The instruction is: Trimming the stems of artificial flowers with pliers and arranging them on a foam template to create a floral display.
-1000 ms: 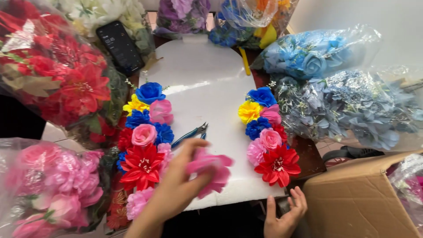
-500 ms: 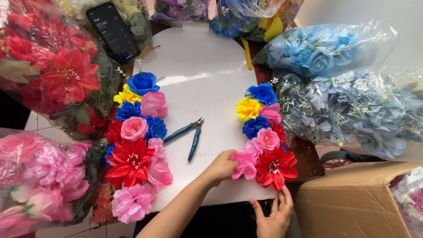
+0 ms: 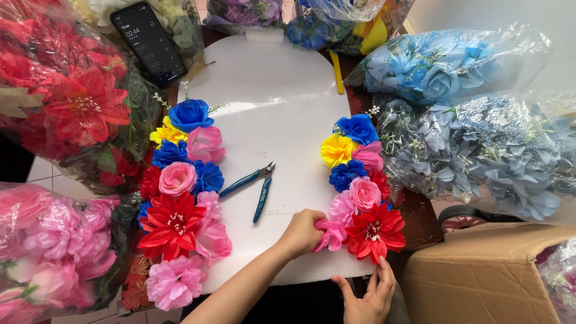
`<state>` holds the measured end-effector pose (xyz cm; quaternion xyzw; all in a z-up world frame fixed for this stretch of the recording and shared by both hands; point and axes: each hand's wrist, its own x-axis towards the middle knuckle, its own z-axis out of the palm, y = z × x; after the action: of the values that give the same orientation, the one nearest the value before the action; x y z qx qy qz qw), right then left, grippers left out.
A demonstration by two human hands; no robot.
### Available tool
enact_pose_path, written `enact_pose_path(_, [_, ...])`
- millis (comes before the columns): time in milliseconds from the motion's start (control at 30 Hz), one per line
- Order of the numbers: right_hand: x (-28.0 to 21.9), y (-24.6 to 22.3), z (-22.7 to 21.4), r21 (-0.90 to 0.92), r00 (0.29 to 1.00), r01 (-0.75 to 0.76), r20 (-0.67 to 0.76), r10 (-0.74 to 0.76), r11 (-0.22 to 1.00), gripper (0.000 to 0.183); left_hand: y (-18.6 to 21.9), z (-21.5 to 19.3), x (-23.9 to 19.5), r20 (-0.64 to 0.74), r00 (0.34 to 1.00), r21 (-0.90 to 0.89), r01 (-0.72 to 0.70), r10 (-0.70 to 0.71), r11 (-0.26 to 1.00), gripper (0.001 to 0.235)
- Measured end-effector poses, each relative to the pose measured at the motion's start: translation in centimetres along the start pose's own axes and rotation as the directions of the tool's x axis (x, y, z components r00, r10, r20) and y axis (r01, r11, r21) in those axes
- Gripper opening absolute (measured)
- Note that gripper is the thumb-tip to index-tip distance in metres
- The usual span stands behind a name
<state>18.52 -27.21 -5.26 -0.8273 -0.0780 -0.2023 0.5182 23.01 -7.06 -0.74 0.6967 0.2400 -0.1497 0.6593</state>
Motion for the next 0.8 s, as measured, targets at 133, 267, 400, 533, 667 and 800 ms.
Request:
enact_pose_path(133, [0.2, -0.6, 0.1, -0.047, 0.999, 0.046, -0.003, -0.046, 0.998, 0.099, -1.6, 1.4, 0.6, -0.097, 0.958, 0.321, -0.227, 0.27, 0.92, 0.016])
enact_pose_path(267, [0.2, -0.9, 0.2, -0.083, 0.998, 0.067, -0.003, -0.068, 0.994, 0.097, -2.4, 1.5, 1.2, -0.093, 0.937, 0.446, -0.262, 0.336, 0.856, 0.027])
enact_pose_path(400, [0.2, -0.8, -0.2, -0.004, 0.999, 0.014, 0.037, -0.014, 1.0, 0.094, -0.8, 0.5, -0.3, -0.138, 0.946, 0.291, -0.245, 0.294, 0.925, 0.045])
enact_pose_path(533, [0.1, -0.7, -0.3, -0.055, 0.996, 0.053, 0.068, -0.049, 0.997, 0.1, 0.0, -1.4, -2.2, -0.356, 0.718, 0.4, -0.462, 0.599, 0.792, 0.022])
enact_pose_path(667, [0.3, -2.2, 0.1, -0.213, 0.98, 0.199, 0.052, -0.192, 0.957, 0.094, -1.3, -1.2, -3.7, 0.129, 0.77, 0.491, -0.597, 0.625, 0.634, 0.028])
enact_pose_path(800, [0.5, -0.1, 0.1, -0.19, 0.954, 0.3, 0.068, -0.292, 0.935, 0.098, -0.7, -2.5, -7.2, 0.2, 0.884, 0.728, -0.423, 0.423, 0.54, 0.031])
